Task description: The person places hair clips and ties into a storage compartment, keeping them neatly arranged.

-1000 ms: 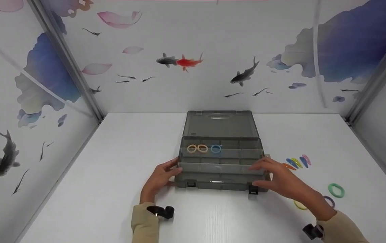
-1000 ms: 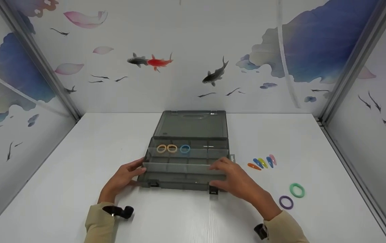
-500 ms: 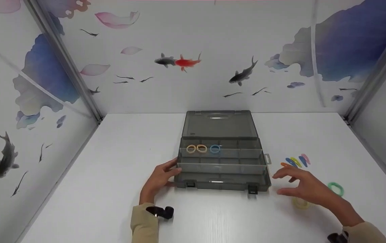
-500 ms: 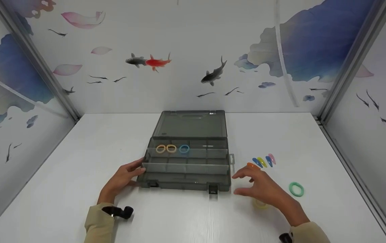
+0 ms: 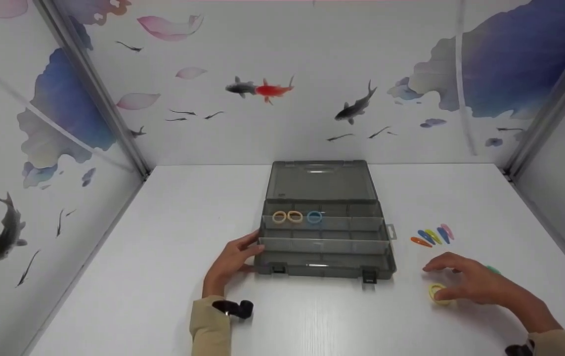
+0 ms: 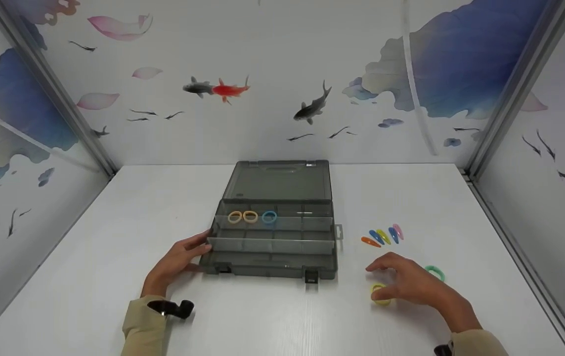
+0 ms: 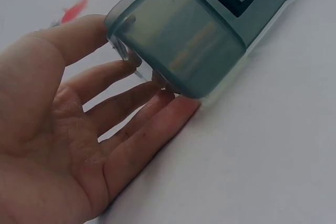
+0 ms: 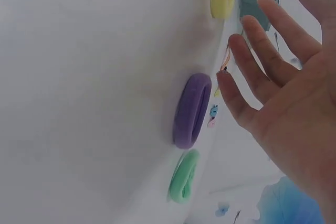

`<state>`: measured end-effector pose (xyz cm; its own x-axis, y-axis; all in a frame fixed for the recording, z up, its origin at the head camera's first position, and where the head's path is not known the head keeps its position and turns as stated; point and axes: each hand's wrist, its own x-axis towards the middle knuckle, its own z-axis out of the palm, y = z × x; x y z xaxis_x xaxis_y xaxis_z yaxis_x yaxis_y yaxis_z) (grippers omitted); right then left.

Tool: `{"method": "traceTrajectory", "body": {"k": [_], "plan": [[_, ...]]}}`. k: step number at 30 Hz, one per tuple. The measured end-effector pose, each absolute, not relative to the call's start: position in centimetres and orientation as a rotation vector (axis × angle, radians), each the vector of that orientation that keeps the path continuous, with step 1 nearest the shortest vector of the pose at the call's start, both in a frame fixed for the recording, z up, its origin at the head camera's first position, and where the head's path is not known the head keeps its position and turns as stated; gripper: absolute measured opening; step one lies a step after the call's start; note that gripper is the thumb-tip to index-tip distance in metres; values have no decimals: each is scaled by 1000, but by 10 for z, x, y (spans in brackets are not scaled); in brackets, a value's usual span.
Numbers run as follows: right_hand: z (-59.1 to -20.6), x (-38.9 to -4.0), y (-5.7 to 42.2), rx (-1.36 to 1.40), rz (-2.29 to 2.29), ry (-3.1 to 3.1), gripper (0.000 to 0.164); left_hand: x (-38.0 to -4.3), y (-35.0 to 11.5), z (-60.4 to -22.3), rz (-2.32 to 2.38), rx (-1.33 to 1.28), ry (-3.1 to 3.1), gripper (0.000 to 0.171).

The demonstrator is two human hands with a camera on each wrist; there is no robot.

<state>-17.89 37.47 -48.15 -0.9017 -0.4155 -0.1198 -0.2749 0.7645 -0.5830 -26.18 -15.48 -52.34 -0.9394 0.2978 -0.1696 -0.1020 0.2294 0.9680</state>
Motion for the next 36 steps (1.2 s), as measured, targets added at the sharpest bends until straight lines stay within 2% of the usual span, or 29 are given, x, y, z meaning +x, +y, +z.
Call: {"method": "traceTrajectory", "body": {"k": [7, 11, 23, 31, 36], "plan": [[-486, -178, 381, -592, -732, 2694, 62, -261, -156, -524, 1743, 162, 2192, 68], [-489, -179, 380, -589, -690, 2682, 63, -261, -156, -525, 1736, 165, 2185, 68], [-490, -186, 376, -589, -628, 2712, 36, -261, -157, -523, 1761, 160, 2162, 68], [-488, -188, 371, -557, -658, 2739, 30, -262, -158, -524, 1773, 146, 2148, 73], [-484, -190, 372, -582, -784, 2761, 33, -262, -157, -523, 1775, 128, 2133, 73]]}}
